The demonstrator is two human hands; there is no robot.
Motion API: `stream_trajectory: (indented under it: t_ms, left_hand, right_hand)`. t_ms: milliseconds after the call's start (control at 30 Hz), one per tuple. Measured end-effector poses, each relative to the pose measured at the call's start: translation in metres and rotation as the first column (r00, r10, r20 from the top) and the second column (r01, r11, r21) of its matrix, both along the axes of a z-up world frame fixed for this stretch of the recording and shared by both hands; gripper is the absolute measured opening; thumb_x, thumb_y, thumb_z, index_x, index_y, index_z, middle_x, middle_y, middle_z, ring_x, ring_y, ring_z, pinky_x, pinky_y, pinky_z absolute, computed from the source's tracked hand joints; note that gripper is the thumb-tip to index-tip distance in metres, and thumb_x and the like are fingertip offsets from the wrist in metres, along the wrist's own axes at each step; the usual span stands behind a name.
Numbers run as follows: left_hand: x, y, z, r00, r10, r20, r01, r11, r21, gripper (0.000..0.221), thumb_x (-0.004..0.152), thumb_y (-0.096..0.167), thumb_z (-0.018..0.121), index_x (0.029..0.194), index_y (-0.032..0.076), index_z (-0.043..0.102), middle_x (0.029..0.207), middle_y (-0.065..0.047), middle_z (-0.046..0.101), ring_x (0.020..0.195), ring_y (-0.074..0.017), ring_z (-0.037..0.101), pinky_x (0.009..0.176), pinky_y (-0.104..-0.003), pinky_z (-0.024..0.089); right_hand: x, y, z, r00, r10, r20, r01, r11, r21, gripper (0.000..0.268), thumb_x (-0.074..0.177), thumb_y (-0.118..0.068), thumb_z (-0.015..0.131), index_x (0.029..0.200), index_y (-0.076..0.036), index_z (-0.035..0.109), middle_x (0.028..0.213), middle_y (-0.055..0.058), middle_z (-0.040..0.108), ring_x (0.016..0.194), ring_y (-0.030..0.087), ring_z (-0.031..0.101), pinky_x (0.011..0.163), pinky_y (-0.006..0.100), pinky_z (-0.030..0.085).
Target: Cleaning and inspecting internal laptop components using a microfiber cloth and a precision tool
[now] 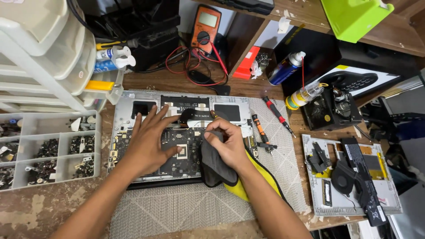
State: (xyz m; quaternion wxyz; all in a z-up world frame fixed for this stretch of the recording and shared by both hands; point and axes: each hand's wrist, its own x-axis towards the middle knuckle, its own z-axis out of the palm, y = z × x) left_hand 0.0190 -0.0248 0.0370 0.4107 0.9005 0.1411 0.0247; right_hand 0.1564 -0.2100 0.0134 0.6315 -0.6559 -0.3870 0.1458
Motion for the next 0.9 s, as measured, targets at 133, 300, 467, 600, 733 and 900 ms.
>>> stream_trajectory:
  t_ms: [133,300,467,600,733,900]
  left_hand:
    - [-0.005,0.003,0.002,1.000,-0.013,0.007,0.013,1.000,-0.022,0.073,0.078,0.016,0.082,0.145,0.008,0.054,0.161,-0.025,0.036,0.154,-0.0462,0.017,0.121,-0.063,-0.003]
    - [-0.010,0.008,0.005,0.999,-0.025,0.029,0.027,0.996,-0.081,0.078,0.079,0.009,0.078,0.151,0.011,0.047,0.160,-0.027,0.034,0.153,-0.0460,0.018,0.123,-0.059,-0.001]
    - [-0.008,0.003,0.013,1.000,-0.020,-0.007,0.020,0.999,-0.034,0.080,0.079,0.019,0.082,0.151,0.009,0.047,0.160,-0.028,0.034,0.153,-0.0441,0.019,0.123,-0.059,-0.001]
    - [-0.006,-0.006,0.015,0.999,0.037,-0.028,-0.036,0.998,0.049,0.083,0.077,0.025,0.086,0.148,0.006,0.049,0.158,-0.029,0.037,0.152,-0.0433,0.025,0.124,-0.057,0.001]
    - [-0.007,-0.007,0.011,0.998,0.047,-0.030,-0.045,0.997,0.068,0.084,0.076,0.027,0.087,0.148,0.005,0.049,0.157,-0.029,0.038,0.152,-0.0420,0.026,0.125,-0.057,0.002]
    - [-0.007,-0.006,0.003,0.998,0.050,0.049,-0.055,0.995,0.086,0.088,0.074,0.029,0.089,0.148,0.004,0.048,0.156,-0.029,0.040,0.150,-0.0449,0.029,0.123,-0.059,0.005]
  right_hand:
    - [-0.001,0.001,-0.001,1.000,0.004,0.025,-0.004,1.000,-0.009,0.005,0.086,-0.001,0.072,0.081,-0.001,0.070,0.070,0.007,0.057,0.071,0.013,0.051,0.068,0.029,0.042]
    - [-0.003,0.001,0.002,0.999,0.021,0.026,-0.020,0.999,-0.042,0.005,0.086,-0.002,0.073,0.082,-0.001,0.071,0.070,0.008,0.059,0.072,0.014,0.052,0.069,0.030,0.043]
    - [-0.001,0.002,0.001,0.999,0.028,0.035,-0.027,0.999,-0.040,0.005,0.086,-0.003,0.074,0.082,-0.001,0.071,0.070,0.009,0.060,0.072,0.015,0.052,0.069,0.032,0.044]
    - [0.000,0.002,-0.003,0.999,0.035,0.032,-0.034,0.999,-0.038,0.004,0.085,-0.003,0.075,0.083,-0.002,0.072,0.072,0.009,0.061,0.074,0.015,0.053,0.072,0.031,0.045]
    - [-0.003,0.004,-0.001,0.998,0.038,0.051,-0.036,0.999,-0.029,0.004,0.085,-0.003,0.075,0.083,-0.002,0.072,0.071,0.008,0.061,0.074,0.015,0.054,0.072,0.031,0.045]
    - [-0.003,0.006,-0.001,0.995,0.058,0.076,-0.057,0.998,-0.017,0.004,0.085,-0.002,0.076,0.083,-0.002,0.072,0.070,0.009,0.060,0.073,0.016,0.054,0.072,0.033,0.045]
